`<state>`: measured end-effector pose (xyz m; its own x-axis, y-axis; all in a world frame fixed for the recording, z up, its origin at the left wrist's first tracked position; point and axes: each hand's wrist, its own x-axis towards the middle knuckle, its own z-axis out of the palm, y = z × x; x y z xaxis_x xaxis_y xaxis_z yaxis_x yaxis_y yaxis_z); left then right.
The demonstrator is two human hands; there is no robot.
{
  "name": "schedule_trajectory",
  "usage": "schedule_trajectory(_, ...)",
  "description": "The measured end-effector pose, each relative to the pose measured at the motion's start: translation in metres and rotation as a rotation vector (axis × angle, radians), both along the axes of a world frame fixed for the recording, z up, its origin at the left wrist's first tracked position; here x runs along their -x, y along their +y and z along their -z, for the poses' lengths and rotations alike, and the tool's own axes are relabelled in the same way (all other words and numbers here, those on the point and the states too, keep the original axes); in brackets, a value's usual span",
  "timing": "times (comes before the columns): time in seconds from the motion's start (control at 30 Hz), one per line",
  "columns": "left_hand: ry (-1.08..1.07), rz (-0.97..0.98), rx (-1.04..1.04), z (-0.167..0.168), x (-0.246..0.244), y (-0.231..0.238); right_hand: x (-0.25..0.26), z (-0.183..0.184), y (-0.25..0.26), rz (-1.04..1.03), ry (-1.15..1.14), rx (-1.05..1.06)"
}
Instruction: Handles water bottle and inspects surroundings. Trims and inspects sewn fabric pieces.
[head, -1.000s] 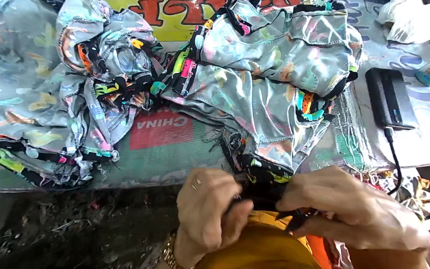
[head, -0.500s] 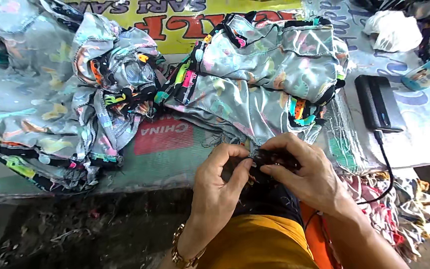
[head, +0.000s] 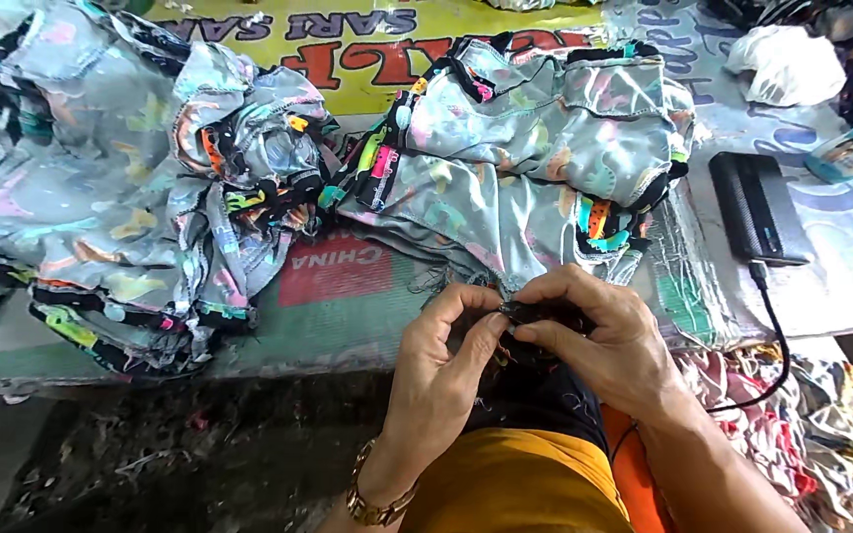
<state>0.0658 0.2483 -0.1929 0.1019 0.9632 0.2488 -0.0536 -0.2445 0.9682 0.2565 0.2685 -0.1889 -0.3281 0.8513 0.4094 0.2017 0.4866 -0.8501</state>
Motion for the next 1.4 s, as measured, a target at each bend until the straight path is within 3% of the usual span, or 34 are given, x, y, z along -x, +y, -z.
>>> schedule_trajectory(0.4,-0.128,-0.040,-0.009,0.002,-0.004,-0.001,-0.003,0.002,0.000,-0.037,0.072,-0.028)
schedule_trajectory(0.57,-0.089,-0.037,-0.077,0.002,-0.008,-0.006,0.004,-0.002,0.002,0.037,0.050,-0.220)
schedule_trajectory(0.77,0.091,-0.161,-0.239,0.009,-0.008,-0.003,0.013,-0.004,0.012,0.089,-0.159,-0.504)
schedule_trajectory(0.87,0.178,-0.212,-0.311,0.014,-0.006,-0.004,0.014,-0.006,0.012,0.058,-0.112,-0.337)
schedule_trajectory(1.0,0.160,-0.200,-0.291,0.015,-0.003,-0.002,0.008,-0.009,0.014,-0.115,0.166,-0.002)
schedule_trajectory(1.07,0.124,-0.183,-0.272,0.015,-0.002,-0.001,0.006,-0.009,0.012,-0.106,0.108,-0.070)
schedule_trajectory(1.17,0.111,-0.182,-0.284,0.014,0.000,0.000,0.006,-0.003,0.007,0.068,-0.252,-0.323)
schedule_trajectory(1.23,0.151,-0.200,-0.327,0.014,0.001,0.003,0.006,0.001,0.005,0.135,-0.350,-0.387)
schedule_trajectory(1.33,0.187,-0.195,-0.380,0.010,0.002,0.008,-0.005,-0.004,0.005,0.036,-0.116,-0.194)
schedule_trajectory(1.4,0.099,-0.139,-0.345,0.005,0.001,0.010,-0.011,-0.012,0.010,-0.015,0.020,-0.098)
